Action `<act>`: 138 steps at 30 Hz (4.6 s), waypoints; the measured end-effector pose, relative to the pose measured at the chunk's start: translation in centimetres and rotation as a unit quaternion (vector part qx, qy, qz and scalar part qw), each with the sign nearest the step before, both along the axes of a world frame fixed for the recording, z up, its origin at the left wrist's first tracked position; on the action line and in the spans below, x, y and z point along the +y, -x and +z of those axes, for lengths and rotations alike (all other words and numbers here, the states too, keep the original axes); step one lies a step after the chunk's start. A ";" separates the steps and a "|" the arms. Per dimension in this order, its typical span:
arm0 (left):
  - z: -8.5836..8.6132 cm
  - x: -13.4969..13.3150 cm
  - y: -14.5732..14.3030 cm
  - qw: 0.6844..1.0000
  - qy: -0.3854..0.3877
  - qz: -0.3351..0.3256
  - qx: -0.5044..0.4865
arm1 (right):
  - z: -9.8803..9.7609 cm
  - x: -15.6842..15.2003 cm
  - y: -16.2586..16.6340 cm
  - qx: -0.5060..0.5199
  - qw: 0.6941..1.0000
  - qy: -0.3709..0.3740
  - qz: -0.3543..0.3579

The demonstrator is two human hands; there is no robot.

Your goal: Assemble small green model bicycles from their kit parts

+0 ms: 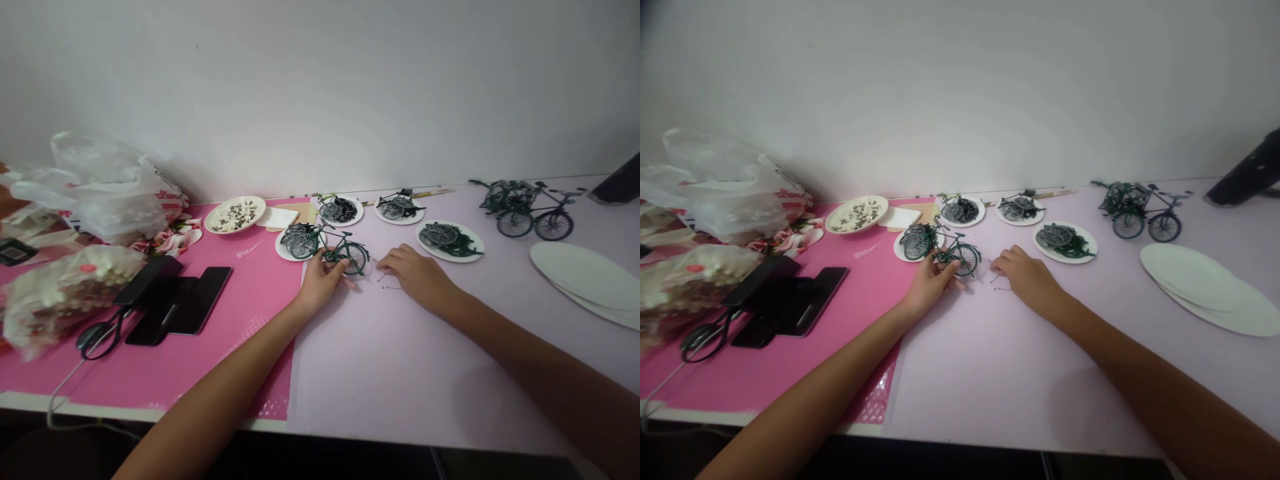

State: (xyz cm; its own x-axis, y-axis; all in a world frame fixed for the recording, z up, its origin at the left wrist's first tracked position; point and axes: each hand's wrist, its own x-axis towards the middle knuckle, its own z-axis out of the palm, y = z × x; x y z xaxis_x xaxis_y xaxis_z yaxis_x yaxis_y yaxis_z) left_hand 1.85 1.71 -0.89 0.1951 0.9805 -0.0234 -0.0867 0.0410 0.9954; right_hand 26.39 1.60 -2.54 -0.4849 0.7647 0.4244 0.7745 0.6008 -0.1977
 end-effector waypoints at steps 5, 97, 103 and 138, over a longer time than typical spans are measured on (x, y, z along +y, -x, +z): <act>0.1 -0.1 -0.1 1.000 -0.006 -0.005 -0.008 | 0.5 -0.6 0.4 -0.013 1.000 0.009 -0.011; 0.4 -0.6 0.0 0.999 -0.009 -0.034 -0.013 | 0.3 -1.6 3.8 0.561 0.744 0.352 -0.085; 0.4 -0.6 -0.1 1.000 -0.005 -0.025 -0.014 | 0.5 -1.6 3.8 0.560 0.743 0.357 -0.086; 0.4 -0.6 -0.1 1.000 -0.005 -0.024 -0.010 | 0.4 -1.5 3.8 0.549 0.754 0.352 -0.074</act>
